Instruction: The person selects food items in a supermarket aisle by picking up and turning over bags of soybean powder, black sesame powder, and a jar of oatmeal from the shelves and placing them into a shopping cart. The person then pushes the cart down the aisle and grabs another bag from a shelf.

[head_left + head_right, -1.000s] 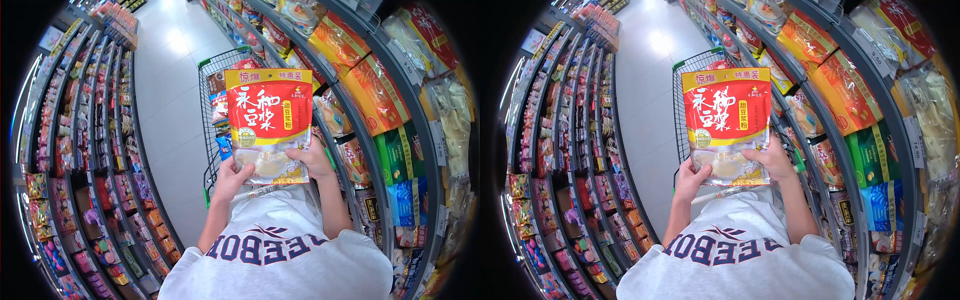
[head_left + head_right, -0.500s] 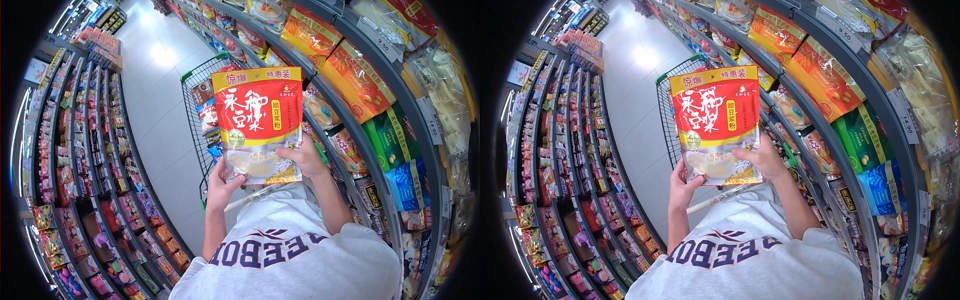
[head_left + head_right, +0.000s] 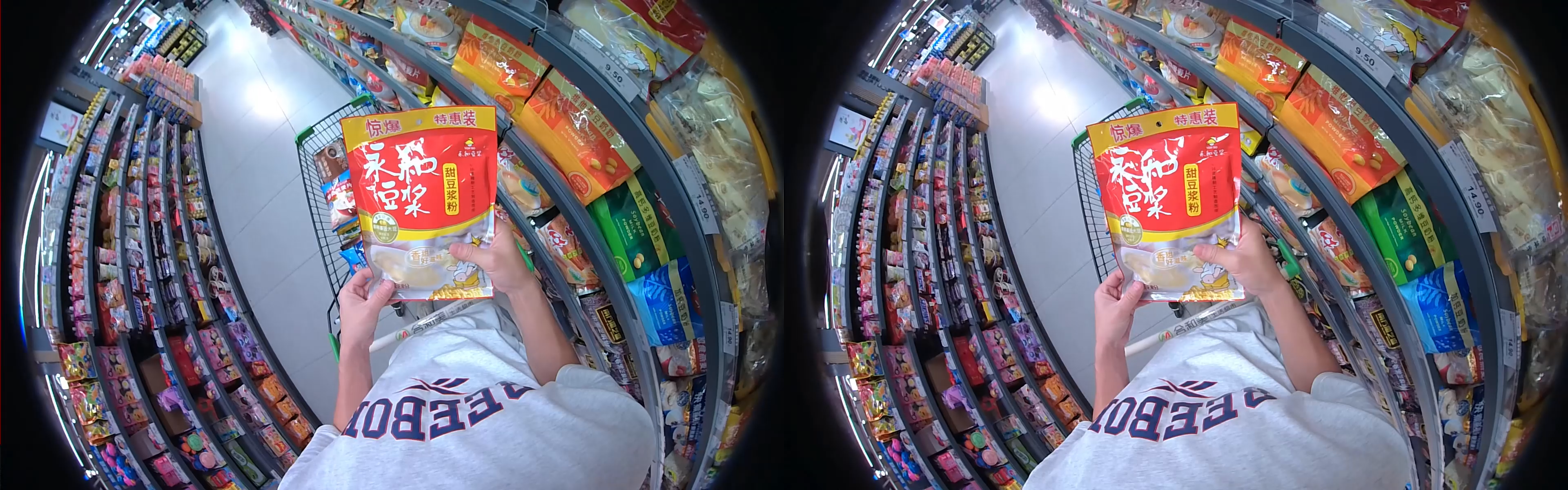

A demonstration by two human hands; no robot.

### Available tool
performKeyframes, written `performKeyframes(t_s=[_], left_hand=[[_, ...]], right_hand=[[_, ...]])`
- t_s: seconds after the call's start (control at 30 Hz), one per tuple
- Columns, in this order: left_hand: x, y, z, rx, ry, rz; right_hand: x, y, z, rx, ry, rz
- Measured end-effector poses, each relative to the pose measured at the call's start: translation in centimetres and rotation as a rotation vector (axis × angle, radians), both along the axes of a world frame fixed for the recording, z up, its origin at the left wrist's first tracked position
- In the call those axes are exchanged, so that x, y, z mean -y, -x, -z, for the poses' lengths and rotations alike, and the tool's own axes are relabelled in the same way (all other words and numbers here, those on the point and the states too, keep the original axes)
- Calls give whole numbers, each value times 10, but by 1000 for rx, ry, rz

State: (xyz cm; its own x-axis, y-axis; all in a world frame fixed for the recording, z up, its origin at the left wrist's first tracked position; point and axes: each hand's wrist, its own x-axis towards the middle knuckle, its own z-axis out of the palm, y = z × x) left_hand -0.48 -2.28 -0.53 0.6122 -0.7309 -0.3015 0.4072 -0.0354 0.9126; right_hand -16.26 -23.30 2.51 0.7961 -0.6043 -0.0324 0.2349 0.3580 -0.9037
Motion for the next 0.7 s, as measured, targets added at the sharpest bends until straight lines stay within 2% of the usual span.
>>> performKeyframes(t_s=[0.33,0.7], left_hand=[[-3,-1,11,21,9,-33],[7,7,-9,117,-82,-74]], right_hand=[[0,1,3,-13,-5,-3],[-4,0,-1,22,-59,2]])
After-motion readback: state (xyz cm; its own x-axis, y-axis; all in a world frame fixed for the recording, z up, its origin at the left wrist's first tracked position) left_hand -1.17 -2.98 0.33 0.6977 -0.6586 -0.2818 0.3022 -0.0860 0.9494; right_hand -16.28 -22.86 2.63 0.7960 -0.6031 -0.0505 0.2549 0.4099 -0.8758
